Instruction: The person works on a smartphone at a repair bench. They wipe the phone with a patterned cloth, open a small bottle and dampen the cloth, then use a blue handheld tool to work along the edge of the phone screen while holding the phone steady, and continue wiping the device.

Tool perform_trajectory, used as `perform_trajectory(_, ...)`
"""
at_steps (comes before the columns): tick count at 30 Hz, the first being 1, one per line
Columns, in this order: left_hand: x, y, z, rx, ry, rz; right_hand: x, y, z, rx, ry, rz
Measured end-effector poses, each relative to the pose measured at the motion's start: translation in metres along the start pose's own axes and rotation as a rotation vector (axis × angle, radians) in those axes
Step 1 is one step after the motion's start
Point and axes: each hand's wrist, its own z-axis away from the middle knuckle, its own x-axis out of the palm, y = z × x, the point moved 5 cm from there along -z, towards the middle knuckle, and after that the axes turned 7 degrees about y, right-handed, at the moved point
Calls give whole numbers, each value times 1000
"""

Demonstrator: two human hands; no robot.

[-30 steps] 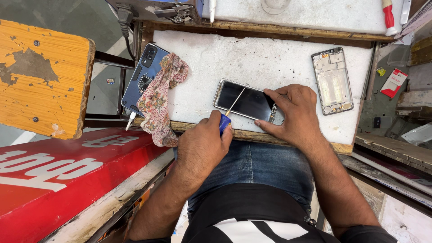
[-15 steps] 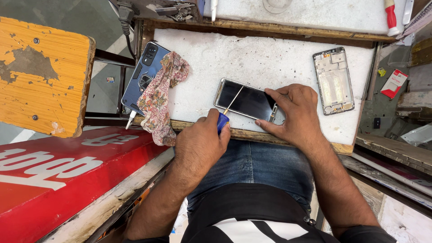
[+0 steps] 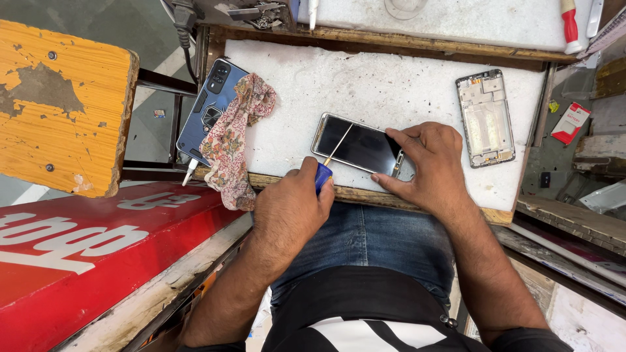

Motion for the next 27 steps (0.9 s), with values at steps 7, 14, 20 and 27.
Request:
perform_trajectory(7,1,-2,0,-7,-27,6,0,0,0,-1,-4,3)
perform_trajectory(14,1,-1,1,-2,-11,25,-1,-1,-1,-2,6,-7)
perform_trajectory(20,2,-4,-1,-20,-7,23,0,0,-1,-3,11,-9)
perform_trajectory(27,2,-8,-1,-33,-43,30,0,-1,-2,-15,6,-3)
